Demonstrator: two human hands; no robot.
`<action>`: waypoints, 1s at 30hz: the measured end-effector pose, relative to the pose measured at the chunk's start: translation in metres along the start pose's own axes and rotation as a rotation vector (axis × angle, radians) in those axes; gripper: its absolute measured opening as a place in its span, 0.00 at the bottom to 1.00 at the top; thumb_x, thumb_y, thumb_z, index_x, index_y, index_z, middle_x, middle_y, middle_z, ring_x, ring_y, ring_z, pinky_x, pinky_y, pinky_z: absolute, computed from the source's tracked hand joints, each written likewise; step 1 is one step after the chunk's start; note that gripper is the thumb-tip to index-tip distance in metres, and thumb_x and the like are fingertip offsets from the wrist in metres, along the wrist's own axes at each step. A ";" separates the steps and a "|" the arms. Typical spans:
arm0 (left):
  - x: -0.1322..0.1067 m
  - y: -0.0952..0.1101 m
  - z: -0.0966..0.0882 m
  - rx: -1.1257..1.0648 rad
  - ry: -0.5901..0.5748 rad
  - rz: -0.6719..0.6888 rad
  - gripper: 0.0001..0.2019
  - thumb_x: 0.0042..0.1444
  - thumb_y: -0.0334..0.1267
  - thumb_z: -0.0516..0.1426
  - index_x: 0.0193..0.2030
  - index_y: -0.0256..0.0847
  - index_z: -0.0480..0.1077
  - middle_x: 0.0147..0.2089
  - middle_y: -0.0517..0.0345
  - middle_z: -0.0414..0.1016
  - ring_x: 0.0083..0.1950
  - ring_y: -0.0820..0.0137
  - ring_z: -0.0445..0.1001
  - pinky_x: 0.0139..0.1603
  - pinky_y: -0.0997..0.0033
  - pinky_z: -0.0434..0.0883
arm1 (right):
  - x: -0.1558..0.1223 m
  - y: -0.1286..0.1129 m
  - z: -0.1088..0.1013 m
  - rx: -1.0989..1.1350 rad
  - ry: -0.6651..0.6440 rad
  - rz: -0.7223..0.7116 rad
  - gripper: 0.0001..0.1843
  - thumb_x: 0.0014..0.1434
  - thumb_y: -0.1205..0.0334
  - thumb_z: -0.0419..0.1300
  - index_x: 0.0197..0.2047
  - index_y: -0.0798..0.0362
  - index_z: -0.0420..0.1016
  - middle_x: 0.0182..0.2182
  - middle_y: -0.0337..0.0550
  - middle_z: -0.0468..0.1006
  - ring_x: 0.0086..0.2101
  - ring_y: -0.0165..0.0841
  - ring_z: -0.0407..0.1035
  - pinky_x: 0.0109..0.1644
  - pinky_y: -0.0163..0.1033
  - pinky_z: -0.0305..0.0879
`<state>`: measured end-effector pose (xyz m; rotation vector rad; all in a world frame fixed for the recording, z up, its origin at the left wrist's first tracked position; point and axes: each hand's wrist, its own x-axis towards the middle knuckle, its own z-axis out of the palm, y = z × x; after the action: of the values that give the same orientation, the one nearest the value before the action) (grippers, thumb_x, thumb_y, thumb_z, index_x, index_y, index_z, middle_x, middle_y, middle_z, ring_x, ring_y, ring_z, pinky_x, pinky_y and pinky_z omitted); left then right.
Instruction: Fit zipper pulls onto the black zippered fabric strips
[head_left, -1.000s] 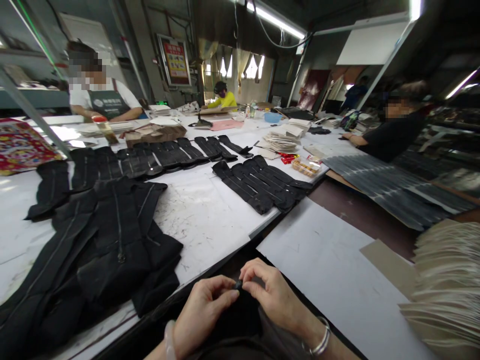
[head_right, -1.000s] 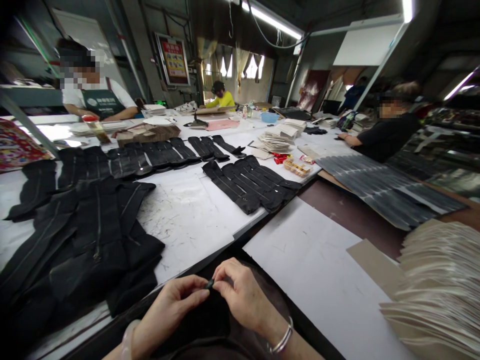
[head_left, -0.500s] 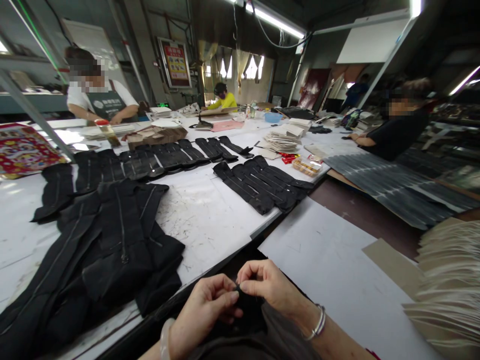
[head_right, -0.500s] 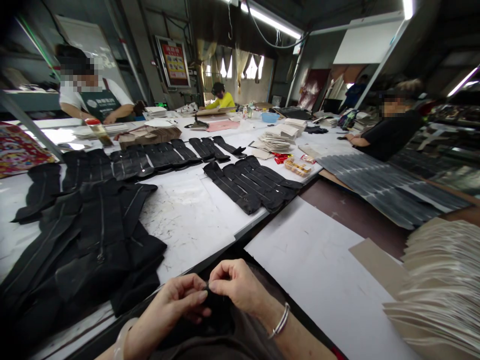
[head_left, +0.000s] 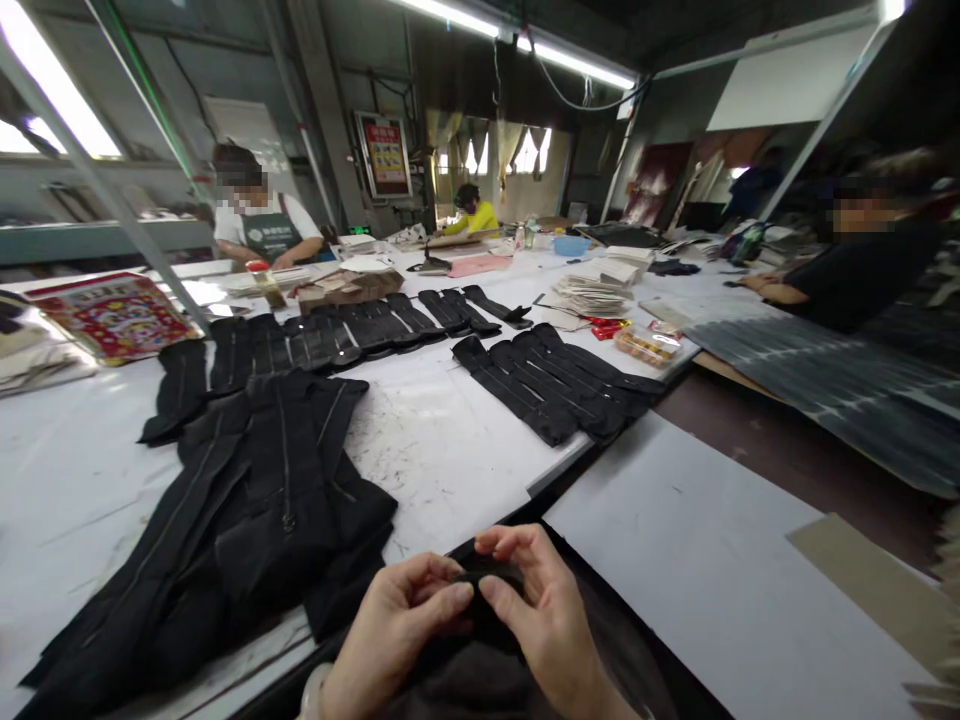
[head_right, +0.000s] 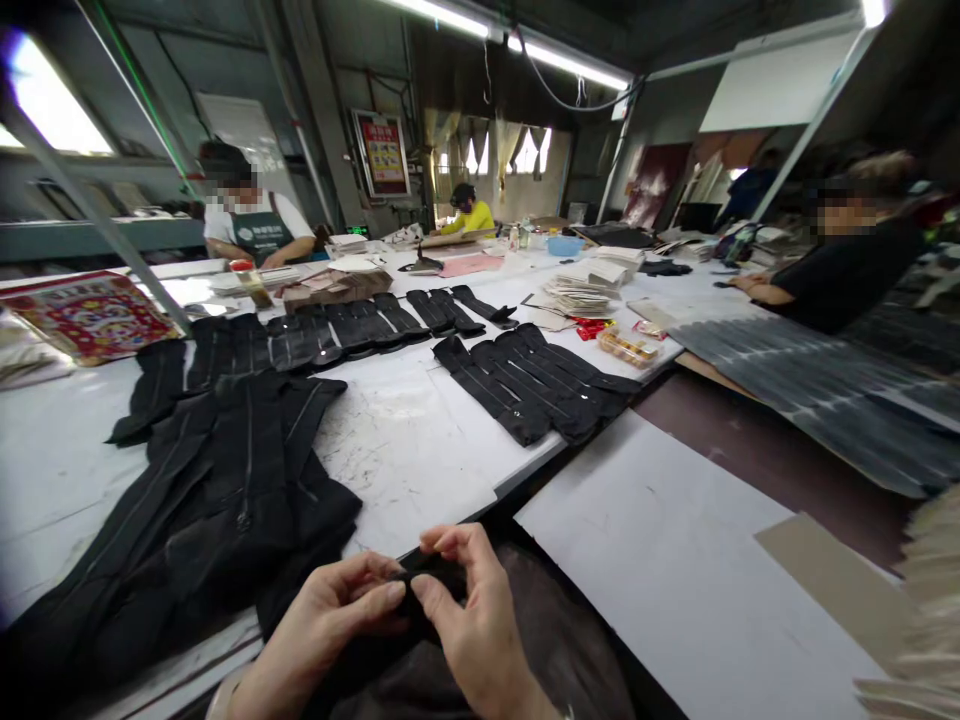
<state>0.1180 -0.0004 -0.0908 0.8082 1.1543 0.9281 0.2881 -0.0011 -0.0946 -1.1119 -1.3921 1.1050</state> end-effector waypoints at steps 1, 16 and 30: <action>-0.002 0.002 -0.003 0.009 0.005 -0.003 0.21 0.38 0.51 0.72 0.30 0.35 0.76 0.23 0.61 0.75 0.26 0.71 0.73 0.33 0.70 0.74 | -0.005 0.003 0.001 -0.047 0.044 -0.055 0.11 0.56 0.67 0.62 0.43 0.50 0.69 0.46 0.46 0.78 0.48 0.39 0.72 0.53 0.41 0.68; -0.028 0.019 -0.020 0.340 0.061 0.191 0.15 0.53 0.50 0.63 0.33 0.38 0.76 0.27 0.58 0.75 0.28 0.70 0.72 0.31 0.74 0.72 | -0.006 0.003 0.025 -0.238 0.083 -0.326 0.07 0.64 0.69 0.55 0.33 0.51 0.68 0.37 0.41 0.75 0.39 0.31 0.73 0.43 0.31 0.68; -0.039 0.047 -0.033 1.030 -0.011 0.390 0.09 0.60 0.39 0.55 0.33 0.42 0.76 0.28 0.60 0.77 0.29 0.70 0.74 0.32 0.75 0.66 | -0.001 -0.006 0.044 -0.206 0.028 -0.397 0.08 0.59 0.74 0.56 0.33 0.50 0.66 0.30 0.38 0.73 0.31 0.29 0.71 0.36 0.31 0.68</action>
<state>0.0720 -0.0146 -0.0410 1.9129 1.4906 0.5828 0.2445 -0.0062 -0.0923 -0.9333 -1.6452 0.6709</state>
